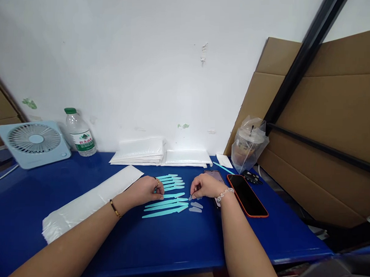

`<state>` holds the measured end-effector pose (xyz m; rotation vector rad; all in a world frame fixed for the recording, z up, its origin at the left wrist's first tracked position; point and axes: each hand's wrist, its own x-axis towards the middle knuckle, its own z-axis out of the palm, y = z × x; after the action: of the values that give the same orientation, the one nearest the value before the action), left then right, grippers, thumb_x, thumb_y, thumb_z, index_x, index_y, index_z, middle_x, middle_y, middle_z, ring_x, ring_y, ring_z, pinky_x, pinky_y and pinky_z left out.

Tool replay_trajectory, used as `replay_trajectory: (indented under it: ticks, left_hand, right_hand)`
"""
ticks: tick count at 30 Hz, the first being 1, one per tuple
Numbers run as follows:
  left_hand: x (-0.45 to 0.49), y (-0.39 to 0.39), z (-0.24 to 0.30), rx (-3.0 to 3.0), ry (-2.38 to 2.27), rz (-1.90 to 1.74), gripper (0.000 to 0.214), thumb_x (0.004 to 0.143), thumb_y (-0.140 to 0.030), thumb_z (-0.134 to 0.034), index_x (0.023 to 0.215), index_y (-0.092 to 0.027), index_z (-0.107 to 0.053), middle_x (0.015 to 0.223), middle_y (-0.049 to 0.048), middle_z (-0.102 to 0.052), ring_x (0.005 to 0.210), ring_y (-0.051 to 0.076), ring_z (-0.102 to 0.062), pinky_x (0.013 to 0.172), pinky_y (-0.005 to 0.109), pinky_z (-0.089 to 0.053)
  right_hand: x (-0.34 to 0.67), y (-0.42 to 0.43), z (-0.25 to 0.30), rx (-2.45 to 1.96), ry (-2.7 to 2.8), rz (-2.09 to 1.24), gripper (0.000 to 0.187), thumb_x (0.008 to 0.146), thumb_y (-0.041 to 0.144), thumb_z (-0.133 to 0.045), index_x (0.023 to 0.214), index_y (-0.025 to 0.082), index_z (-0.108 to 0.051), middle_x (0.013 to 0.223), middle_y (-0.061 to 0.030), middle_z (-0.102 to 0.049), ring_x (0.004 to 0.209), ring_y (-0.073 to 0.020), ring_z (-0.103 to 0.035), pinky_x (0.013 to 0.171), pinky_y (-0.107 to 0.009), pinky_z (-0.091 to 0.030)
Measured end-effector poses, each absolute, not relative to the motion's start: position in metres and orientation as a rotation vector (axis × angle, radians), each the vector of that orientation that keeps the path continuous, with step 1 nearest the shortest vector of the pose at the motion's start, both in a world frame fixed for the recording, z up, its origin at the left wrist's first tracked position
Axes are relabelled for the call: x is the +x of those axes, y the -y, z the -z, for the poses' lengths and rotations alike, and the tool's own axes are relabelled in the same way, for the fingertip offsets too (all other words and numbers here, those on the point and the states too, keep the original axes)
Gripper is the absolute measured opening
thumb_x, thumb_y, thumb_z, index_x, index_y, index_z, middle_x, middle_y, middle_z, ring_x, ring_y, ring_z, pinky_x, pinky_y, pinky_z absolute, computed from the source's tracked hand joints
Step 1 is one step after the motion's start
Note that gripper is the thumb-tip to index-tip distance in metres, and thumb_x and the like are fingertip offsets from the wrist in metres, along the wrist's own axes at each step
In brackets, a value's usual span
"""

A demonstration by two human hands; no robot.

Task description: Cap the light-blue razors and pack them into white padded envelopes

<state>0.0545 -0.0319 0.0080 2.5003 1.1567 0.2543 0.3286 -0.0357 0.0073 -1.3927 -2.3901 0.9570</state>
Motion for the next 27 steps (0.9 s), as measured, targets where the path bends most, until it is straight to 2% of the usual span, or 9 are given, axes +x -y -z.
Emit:
replay_trajectory:
  ticks: [13, 20, 24, 27]
  left_hand:
    - [0.057, 0.028, 0.0, 2.525, -1.158, -0.293, 0.014, 0.072, -0.034, -0.06, 0.074, -0.023, -0.068, 0.072, -0.0007, -0.067, 0.063, 0.012, -0.056, 0.054, 0.021, -0.033]
    - [0.057, 0.029, -0.003, 2.593, -1.213, -0.391, 0.014, 0.075, -0.032, -0.058, 0.082, -0.023, -0.067, 0.08, 0.0002, -0.066, 0.073, 0.015, -0.058, 0.064, 0.023, -0.037]
    - [0.055, 0.034, -0.009, 2.509, -1.112, -0.333, 0.024, 0.073, -0.043, -0.059, 0.083, -0.023, -0.066, 0.081, -0.0001, -0.065, 0.07, 0.014, -0.056, 0.058, 0.021, -0.036]
    - [0.055, 0.036, -0.008, 2.492, -1.065, -0.233, 0.022, 0.07, -0.042, -0.061, 0.079, -0.022, -0.067, 0.077, -0.0001, -0.065, 0.066, 0.013, -0.055, 0.054, 0.021, -0.033]
  right_hand:
    - [0.298, 0.029, 0.009, -1.211, 2.361, -0.722, 0.02, 0.072, 0.038, -0.066, 0.076, 0.019, -0.071, 0.077, -0.0024, -0.064, 0.066, -0.0122, -0.058, 0.059, -0.021, -0.045]
    - [0.305, 0.032, -0.001, -1.248, 2.326, -0.702, 0.018, 0.074, 0.035, -0.063, 0.082, 0.021, -0.072, 0.079, -0.002, -0.064, 0.068, -0.013, -0.058, 0.062, -0.023, -0.045]
    - [0.337, 0.039, -0.015, -1.386, 2.385, -0.722, 0.02, 0.063, 0.032, -0.071, 0.081, 0.022, -0.072, 0.082, -0.0017, -0.063, 0.069, -0.0132, -0.057, 0.061, -0.022, -0.044]
    - [0.346, 0.038, -0.013, -1.519, 2.415, -0.792, 0.022, 0.057, 0.031, -0.074, 0.076, 0.019, -0.072, 0.074, -0.0018, -0.063, 0.063, -0.013, -0.056, 0.056, -0.021, -0.043]
